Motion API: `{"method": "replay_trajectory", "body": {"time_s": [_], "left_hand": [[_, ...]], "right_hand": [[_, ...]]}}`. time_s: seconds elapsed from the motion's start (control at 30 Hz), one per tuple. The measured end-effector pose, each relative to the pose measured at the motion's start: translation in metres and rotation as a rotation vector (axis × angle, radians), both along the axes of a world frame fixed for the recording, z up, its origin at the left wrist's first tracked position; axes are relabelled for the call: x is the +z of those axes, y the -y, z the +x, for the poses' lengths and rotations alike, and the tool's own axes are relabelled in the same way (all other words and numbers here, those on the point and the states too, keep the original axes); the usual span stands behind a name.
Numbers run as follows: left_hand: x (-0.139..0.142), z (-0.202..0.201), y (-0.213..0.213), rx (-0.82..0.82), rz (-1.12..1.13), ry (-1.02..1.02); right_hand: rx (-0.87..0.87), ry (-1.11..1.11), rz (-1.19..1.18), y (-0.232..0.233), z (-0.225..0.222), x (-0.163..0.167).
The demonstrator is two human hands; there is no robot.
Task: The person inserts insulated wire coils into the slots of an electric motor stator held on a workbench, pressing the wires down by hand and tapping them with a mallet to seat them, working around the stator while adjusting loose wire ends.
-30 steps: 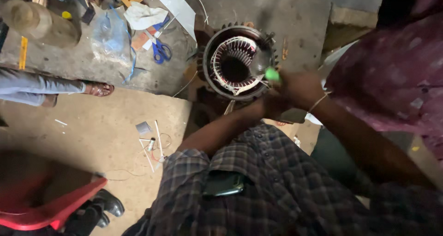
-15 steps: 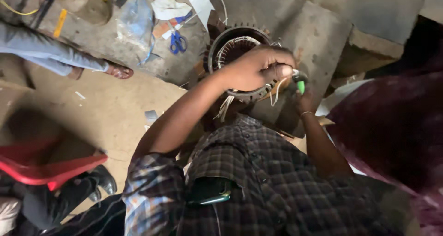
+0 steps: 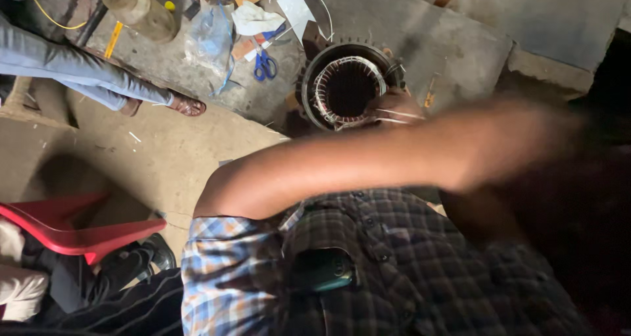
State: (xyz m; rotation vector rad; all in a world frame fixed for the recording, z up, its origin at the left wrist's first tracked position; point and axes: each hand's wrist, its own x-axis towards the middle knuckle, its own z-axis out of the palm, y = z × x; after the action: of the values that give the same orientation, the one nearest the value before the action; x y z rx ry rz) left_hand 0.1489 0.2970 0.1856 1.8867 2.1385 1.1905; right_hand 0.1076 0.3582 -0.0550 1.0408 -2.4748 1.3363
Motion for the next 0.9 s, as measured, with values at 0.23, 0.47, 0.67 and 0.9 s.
{"method": "replay_trajectory", "body": {"time_s": [0.23,0.47,0.67,0.9], "left_hand": [[-0.068,-0.055,0.055,0.092,-0.061,0.247],[-0.252,-0.107,0.167,0.472,-0.266,0.448],[-0.279,-0.1,0.165,0.438,-0.182,0.485],[-0.262,-0.1,0.155,0.402,-0.049,0.461]], "right_hand": [[-0.199,0.1,-0.148,0.005,0.034,-0.008],[-0.224,0.14,-0.162,0.01,0.038,-0.015],[-0.259,0.218,-0.142,0.007,0.036,-0.009],[-0.218,0.214,-0.105,0.006,0.032,0.005]]}}
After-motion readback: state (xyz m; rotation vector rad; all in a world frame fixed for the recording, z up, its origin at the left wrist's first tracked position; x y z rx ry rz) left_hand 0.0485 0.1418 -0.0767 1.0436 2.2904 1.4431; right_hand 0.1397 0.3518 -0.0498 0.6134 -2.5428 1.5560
